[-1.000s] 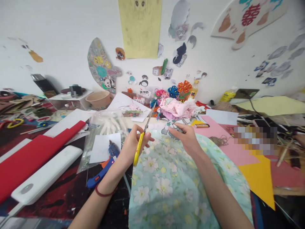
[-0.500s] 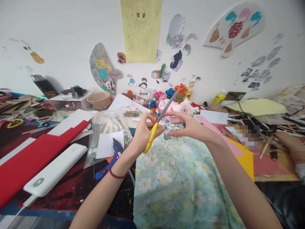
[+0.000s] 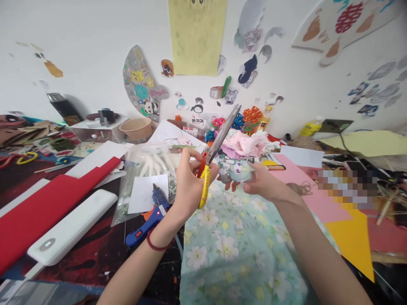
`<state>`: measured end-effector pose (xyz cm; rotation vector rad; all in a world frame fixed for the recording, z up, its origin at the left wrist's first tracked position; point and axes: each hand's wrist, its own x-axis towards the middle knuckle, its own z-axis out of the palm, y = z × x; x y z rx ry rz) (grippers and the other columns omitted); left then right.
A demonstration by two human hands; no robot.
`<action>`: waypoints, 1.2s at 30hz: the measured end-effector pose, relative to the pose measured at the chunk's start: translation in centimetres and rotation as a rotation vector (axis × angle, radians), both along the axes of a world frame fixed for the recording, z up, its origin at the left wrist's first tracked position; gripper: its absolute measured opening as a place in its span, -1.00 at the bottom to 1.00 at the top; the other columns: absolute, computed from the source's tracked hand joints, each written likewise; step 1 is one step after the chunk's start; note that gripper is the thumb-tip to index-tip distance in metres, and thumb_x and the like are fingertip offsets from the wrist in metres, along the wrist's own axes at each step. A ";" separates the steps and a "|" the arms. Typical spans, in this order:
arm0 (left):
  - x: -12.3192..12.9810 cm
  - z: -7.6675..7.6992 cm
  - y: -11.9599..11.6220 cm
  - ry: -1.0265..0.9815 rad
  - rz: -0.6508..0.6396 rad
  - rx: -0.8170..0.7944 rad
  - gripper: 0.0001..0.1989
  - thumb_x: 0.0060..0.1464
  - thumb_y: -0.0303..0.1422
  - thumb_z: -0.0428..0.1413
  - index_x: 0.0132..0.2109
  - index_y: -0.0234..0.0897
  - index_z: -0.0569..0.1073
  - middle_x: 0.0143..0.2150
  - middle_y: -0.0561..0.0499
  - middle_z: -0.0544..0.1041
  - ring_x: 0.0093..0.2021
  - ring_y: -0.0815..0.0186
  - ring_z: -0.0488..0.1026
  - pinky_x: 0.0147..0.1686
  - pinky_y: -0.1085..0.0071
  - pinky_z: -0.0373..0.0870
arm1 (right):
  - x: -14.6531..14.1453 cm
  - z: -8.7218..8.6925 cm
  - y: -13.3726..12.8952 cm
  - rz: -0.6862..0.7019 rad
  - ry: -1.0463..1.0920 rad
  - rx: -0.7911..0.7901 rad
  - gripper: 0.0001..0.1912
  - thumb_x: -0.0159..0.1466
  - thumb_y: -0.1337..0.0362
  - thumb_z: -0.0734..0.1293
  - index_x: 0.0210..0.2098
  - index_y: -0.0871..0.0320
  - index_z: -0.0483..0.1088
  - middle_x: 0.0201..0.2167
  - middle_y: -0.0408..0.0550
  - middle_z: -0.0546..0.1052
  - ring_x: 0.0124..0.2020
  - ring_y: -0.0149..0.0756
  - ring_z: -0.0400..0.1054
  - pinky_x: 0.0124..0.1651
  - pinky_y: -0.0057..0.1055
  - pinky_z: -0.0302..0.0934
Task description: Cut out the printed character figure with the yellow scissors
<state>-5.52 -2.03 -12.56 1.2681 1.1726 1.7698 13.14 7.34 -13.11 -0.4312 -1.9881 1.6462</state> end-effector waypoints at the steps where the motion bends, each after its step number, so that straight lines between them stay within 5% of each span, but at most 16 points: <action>1: -0.1 -0.2 0.1 -0.003 0.003 0.002 -0.52 -0.01 -0.31 0.36 -0.23 -0.13 0.13 -0.46 0.20 0.54 -0.51 0.43 0.45 -0.45 0.50 0.28 | -0.2 -0.2 0.0 0.043 0.022 -0.004 -0.31 -0.05 -0.08 0.61 -0.02 0.13 0.53 -0.21 0.05 0.64 -0.27 -0.14 0.58 -0.26 -0.25 0.48; 3: -0.2 -0.6 0.2 -0.009 0.012 -0.005 -0.52 -0.01 -0.32 0.36 -0.23 -0.14 0.14 -0.46 0.19 0.55 -0.51 0.44 0.45 -0.45 0.50 0.29 | -0.6 -0.7 -0.1 0.048 0.064 -0.023 -0.31 -0.06 -0.06 0.63 0.00 0.11 0.53 -0.17 0.06 0.64 -0.23 -0.11 0.59 -0.22 -0.18 0.50; 8: -0.1 -1.5 0.4 0.012 0.025 -0.054 -0.54 0.02 -0.30 0.36 -0.23 -0.14 0.16 -0.43 0.17 0.56 -0.50 0.46 0.40 -0.45 0.50 0.26 | -1.8 -2.7 -0.3 -0.331 0.064 -0.069 -0.67 0.07 0.10 0.59 -0.28 0.17 0.59 -0.47 -0.07 0.62 -0.45 -0.27 0.53 -0.36 -0.33 0.47; 12: -0.3 -2.3 0.7 0.048 -0.017 -0.093 -0.57 0.07 -0.22 0.33 -0.21 -0.13 0.17 -0.37 0.14 0.57 -0.48 0.43 0.41 -0.45 0.47 0.24 | -2.6 -4.2 -0.5 -0.447 0.063 -0.050 -0.73 0.10 0.12 0.58 -0.45 0.21 0.58 -0.59 -0.10 0.58 -0.56 -0.33 0.45 -0.46 -0.39 0.40; 19: -1.0 -3.8 0.7 0.132 -0.116 -0.030 -0.58 0.15 -0.14 0.27 -0.16 -0.11 0.15 -0.26 0.08 0.60 -0.51 0.46 0.31 -0.51 0.50 0.18 | -3.2 -4.4 -1.6 -0.789 0.438 -0.074 -0.83 0.10 0.20 0.57 -0.42 0.13 0.57 -0.45 -0.11 0.64 -0.43 -0.28 0.52 -0.33 -0.29 0.50; 31: -0.2 -5.4 -0.1 0.459 0.089 -0.192 -0.46 0.03 0.04 0.27 -0.09 -0.09 0.16 -0.11 -0.02 0.57 -0.15 0.17 0.50 -0.24 0.31 0.31 | -2.3 -4.0 -2.3 -0.938 0.681 -0.032 -0.89 0.13 0.33 0.55 -0.36 0.02 0.62 -0.36 -0.18 0.65 -0.32 -0.30 0.55 -0.17 -0.28 0.51; 36: 0.0 -5.3 -0.2 0.579 0.137 -0.069 -0.40 0.09 0.09 0.21 0.01 -0.09 0.09 0.14 -0.18 0.47 0.06 0.05 0.47 -0.05 0.14 0.35 | -2.3 -4.0 -2.8 -0.897 0.653 0.015 -0.96 0.19 0.28 0.52 -0.33 0.00 0.62 -0.35 -0.13 0.68 -0.29 -0.22 0.60 -0.15 -0.22 0.55</action>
